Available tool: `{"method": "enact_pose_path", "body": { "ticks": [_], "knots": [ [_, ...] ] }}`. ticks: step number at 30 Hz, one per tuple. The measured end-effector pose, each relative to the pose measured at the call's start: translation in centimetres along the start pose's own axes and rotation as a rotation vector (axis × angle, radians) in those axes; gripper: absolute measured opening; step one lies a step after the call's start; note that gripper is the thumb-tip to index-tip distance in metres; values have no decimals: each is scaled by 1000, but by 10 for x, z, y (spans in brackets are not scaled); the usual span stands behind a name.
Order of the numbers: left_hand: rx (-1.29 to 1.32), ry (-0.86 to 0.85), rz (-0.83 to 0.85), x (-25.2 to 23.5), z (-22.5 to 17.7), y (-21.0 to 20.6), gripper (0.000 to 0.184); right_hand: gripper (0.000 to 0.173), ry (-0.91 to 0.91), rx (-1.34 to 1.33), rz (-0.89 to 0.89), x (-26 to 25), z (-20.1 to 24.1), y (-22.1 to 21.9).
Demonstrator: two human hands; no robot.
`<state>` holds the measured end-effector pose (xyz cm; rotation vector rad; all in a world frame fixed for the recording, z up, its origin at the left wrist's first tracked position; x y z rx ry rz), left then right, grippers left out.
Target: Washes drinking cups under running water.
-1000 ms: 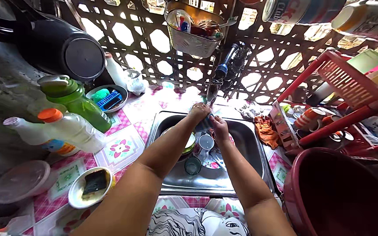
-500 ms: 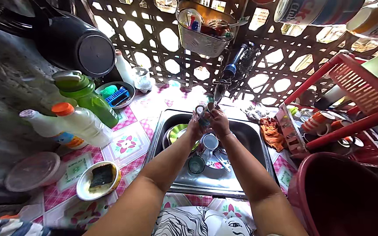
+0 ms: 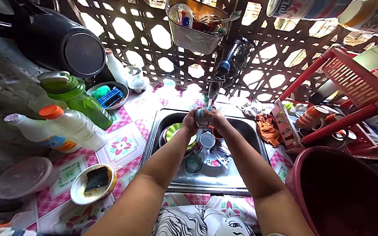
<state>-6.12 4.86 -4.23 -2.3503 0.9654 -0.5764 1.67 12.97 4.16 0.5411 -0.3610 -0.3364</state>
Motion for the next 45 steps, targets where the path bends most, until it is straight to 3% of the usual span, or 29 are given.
{"method": "enact_pose_path", "body": {
  "ticks": [3, 5, 6, 8, 11, 14, 17, 19, 21, 23, 26, 29, 31, 33, 36, 38, 41, 45],
  "knots": [
    [71, 312, 41, 6, 11, -3, 59, 43, 262, 676, 66, 14, 25, -7],
    [78, 352, 12, 7, 7, -2, 54, 35, 309, 631, 6, 21, 22, -4],
    [26, 312, -17, 6, 0, -2, 49, 32, 286, 419, -45, 23, 13, 0],
    [-183, 163, -42, 0, -18, -4, 40, 31, 149, -279, -112, 28, -19, 4],
    [-661, -70, 101, -13, -37, -28, 35, 36, -92, -1163, -205, 31, -61, -18],
    [-925, -136, 304, -7, -43, -66, 40, 41, -175, -1584, -380, 31, -83, -32],
    [-787, -78, 528, 2, -43, -80, 46, 46, -198, -1770, -403, 34, -95, -31],
    [-741, -58, 553, 3, -41, -76, 49, 46, -206, -1788, -366, 35, -98, -30],
    [-719, -102, 418, 4, -40, -67, 33, 46, -211, -1756, -330, 34, -96, -32],
    [-571, -118, 233, 8, -37, -53, 42, 43, -185, -1674, -331, 30, -88, -30],
    [-297, 97, 8, 15, -13, -21, 49, 38, -116, -1459, -304, 18, -80, -22],
    [-31, 360, 150, 31, 11, -10, 40, 27, 88, -1198, -136, 9, -66, -13],
    [85, 382, 203, 32, 17, -10, 46, 13, 236, -1043, -58, 3, -56, -8],
    [153, 302, 74, 27, 13, -6, 40, 11, 247, -963, -118, 0, -54, -7],
    [137, 88, -167, 17, -2, 2, 30, 47, 73, -976, -135, -7, -67, -25],
    [53, -38, -171, 15, -16, -1, 32, 61, -77, -1090, -79, 0, -68, -48],
    [-161, -183, -122, 20, -27, 1, 31, 87, -204, -1268, 189, 17, -60, -80],
    [-173, -316, -52, 25, -31, 6, 17, 79, -300, -1398, 167, 18, -57, -79]
  ]
}}
Point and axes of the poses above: each hand's wrist, its own x-axis away from the middle knuckle, its own y-axis out of the back of the hand, z = x × y, the point moved 7 cm from there along -x, towards the middle knuckle, and after that the axes turned 3 degrees about z, right-handed, at the moved point
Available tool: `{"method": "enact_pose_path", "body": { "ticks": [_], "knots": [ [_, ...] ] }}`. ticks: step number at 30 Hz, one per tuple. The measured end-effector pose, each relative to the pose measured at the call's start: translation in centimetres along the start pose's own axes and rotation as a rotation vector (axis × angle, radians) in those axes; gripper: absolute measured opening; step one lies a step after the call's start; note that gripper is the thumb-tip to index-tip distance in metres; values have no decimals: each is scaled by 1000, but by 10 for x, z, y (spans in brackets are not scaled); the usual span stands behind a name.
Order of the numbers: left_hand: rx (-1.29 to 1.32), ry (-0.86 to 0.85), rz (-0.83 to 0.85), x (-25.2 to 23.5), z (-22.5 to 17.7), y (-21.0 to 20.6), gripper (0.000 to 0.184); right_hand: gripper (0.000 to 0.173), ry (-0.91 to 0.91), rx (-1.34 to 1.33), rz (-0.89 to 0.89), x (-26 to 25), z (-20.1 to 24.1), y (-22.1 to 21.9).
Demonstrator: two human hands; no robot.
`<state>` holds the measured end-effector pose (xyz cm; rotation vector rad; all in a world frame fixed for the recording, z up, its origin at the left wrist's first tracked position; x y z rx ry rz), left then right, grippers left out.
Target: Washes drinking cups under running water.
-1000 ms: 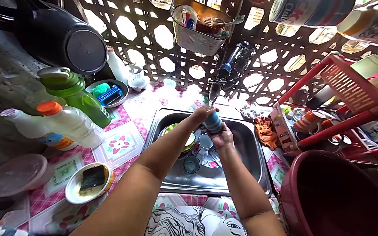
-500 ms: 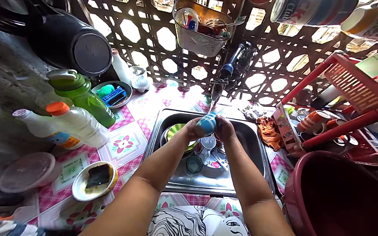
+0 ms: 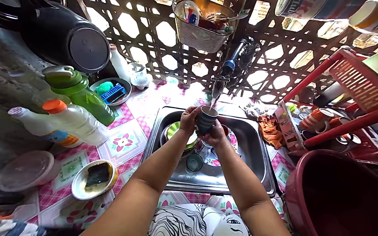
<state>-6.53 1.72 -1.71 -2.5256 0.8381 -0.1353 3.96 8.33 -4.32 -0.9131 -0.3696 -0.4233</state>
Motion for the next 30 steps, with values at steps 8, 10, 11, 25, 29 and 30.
{"method": "enact_pose_path", "body": {
  "ticks": [8, 10, 11, 25, 29, 30],
  "knots": [
    [34, 287, -49, 24, 16, 5, 55, 34, 450, 268, -119, -14, 53, -5],
    [163, 469, -4, 30, 28, 2, 64, 38, 512, 444, -120, -7, 63, -17],
    [229, 525, 28, 32, 32, -1, 65, 44, 535, 518, -89, -3, 67, -25],
    [-586, 368, 218, -38, 3, -53, 49, 51, 561, 107, -132, 21, 60, 39],
    [-1295, -129, 786, -33, -34, -106, 44, 83, 218, -113, -29, 15, 34, 36],
    [-1392, -232, 909, -21, -39, -116, 41, 82, 197, -176, -30, 12, 34, 35]
  ]
}}
Point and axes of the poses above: each hand's wrist, its own x-axis away from the middle knuckle, its own y-axis out of the back of the hand, z = x × y, the point moved 7 cm from there along -x, towards the middle knuckle, and after that the axes turned 3 degrees about z, right-handed, at the moved point
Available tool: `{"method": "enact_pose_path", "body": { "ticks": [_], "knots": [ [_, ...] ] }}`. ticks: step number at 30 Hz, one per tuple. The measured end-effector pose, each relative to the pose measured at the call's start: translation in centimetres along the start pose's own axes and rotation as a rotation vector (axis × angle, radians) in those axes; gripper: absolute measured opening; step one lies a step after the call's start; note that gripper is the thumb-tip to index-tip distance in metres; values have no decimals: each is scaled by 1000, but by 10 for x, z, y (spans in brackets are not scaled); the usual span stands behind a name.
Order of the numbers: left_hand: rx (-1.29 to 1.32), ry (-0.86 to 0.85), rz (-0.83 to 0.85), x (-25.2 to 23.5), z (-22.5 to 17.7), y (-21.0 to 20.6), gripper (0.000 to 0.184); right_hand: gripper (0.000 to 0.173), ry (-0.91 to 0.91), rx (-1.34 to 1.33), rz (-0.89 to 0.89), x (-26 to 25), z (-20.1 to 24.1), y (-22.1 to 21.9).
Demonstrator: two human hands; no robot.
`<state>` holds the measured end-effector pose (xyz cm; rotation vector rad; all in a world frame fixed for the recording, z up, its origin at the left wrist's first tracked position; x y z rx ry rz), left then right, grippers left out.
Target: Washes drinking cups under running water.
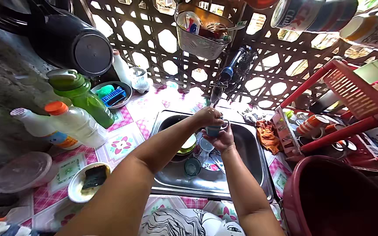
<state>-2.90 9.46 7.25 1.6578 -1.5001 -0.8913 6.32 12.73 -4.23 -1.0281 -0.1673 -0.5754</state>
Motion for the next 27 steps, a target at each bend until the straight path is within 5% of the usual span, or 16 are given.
{"method": "enact_pose_path", "body": {
  "ticks": [4, 7, 9, 11, 14, 16, 22, 25, 27],
  "knots": [
    [-499, -140, 229, 30, -25, -29, 18, 79, 155, 58, 92, -21, 12, -4],
    [-505, 100, 326, 40, -2, -42, 15, 34, 276, 198, 248, -37, 17, -19],
    [-212, 259, 299, 45, 7, -33, 27, 23, 317, 200, 269, -40, 17, -28],
    [409, 400, 116, 54, 14, -21, 39, 23, 353, 196, 232, -38, 20, -36],
    [1297, 435, -268, 66, 20, -27, 16, 24, 385, 314, 210, -30, 29, -49],
    [1613, 383, -424, 67, 32, -40, 19, 28, 416, 512, 226, -30, 39, -61],
    [1916, 322, -555, 58, 55, -78, 46, 18, 696, 1510, 146, -9, 63, -111],
    [1747, 557, -549, 53, 64, -82, 61, 21, 856, 1354, 202, 23, 60, -101],
    [1506, 599, -499, 47, 68, -72, 64, 35, 725, 966, 163, 31, 52, -68]
  ]
}}
Point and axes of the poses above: each hand's wrist, its own x-axis away from the middle knuckle, its own y-axis out of the back of the hand, z = x × y, the point moved 7 cm from there along -x, towards the middle knuckle, and after that the axes turned 3 degrees about z, right-handed, at the moved point
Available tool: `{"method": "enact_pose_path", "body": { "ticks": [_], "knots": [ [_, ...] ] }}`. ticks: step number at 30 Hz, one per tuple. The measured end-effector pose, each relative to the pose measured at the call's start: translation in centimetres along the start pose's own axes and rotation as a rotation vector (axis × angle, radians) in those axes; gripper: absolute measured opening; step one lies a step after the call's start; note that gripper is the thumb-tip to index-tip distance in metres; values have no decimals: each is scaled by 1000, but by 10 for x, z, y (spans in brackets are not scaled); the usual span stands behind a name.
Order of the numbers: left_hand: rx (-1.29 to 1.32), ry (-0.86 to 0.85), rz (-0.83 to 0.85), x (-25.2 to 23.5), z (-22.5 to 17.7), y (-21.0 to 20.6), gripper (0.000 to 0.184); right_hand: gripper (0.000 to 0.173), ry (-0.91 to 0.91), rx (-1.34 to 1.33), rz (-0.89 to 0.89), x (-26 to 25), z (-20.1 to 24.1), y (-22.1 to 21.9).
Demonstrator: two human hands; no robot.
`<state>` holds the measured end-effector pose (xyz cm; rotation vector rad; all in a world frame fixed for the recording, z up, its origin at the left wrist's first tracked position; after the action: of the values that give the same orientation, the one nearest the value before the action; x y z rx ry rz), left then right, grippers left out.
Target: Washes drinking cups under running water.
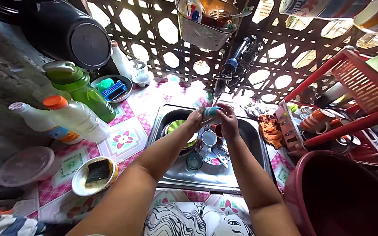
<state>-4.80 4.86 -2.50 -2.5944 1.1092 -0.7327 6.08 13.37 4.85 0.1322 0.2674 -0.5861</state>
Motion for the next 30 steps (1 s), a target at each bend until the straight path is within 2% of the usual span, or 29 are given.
{"method": "enact_pose_path", "body": {
  "ticks": [3, 5, 7, 9, 12, 15, 16, 18, 21, 22, 24, 26, 28, 30],
  "knots": [
    [-410, -172, 191, -7, -35, -19, 57, 44, -364, -604, -140, 26, -47, 4],
    [-779, -376, 326, -2, -60, -42, 50, 63, -617, -801, -76, 45, -64, -7],
    [-1129, -669, 411, 4, -74, -61, 48, 77, -666, -921, 8, 53, -73, -16],
    [-1269, -874, 321, 11, -77, -67, 50, 71, -625, -1041, -98, 50, -73, -18],
    [-973, -796, 79, 20, -63, -54, 47, 53, -499, -1098, -225, 38, -70, -19],
    [-342, -416, -30, 23, -12, -27, 71, 40, -341, -1117, -182, 26, -74, -24],
    [-88, -288, -33, 22, 6, -22, 70, 38, -300, -1094, -156, 24, -76, -25],
    [257, -97, 79, 21, 29, -20, 71, 45, -266, -1002, -87, 24, -73, -29],
    [418, 101, 182, 23, 40, -11, 83, 59, -254, -705, 6, 26, -71, -33],
    [464, 119, 183, 23, 40, -5, 82, 58, -224, -553, 15, 25, -69, -30],
    [550, 82, 167, 22, 33, 4, 73, 50, -129, -150, -50, 19, -59, -17],
    [521, 39, 80, 16, 26, 14, 65, 44, 55, 222, -112, 10, -32, -9],
    [397, -29, 7, 10, 20, 20, 57, 38, 118, 486, -7, 0, -1, -17],
    [259, -149, -3, 5, 8, 20, 47, 43, -31, 692, 185, -16, 9, -32]
  ]
}}
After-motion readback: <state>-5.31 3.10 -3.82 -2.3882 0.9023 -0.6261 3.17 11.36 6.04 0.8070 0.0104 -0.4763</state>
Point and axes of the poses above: each hand's wrist, its own x-axis away from the middle knuckle, its own y-axis out of the back of the hand, z = x × y, the point moved 7 cm from there along -x, towards the middle knuckle, and after that the axes turned 3 degrees about z, right-handed, at the moved point
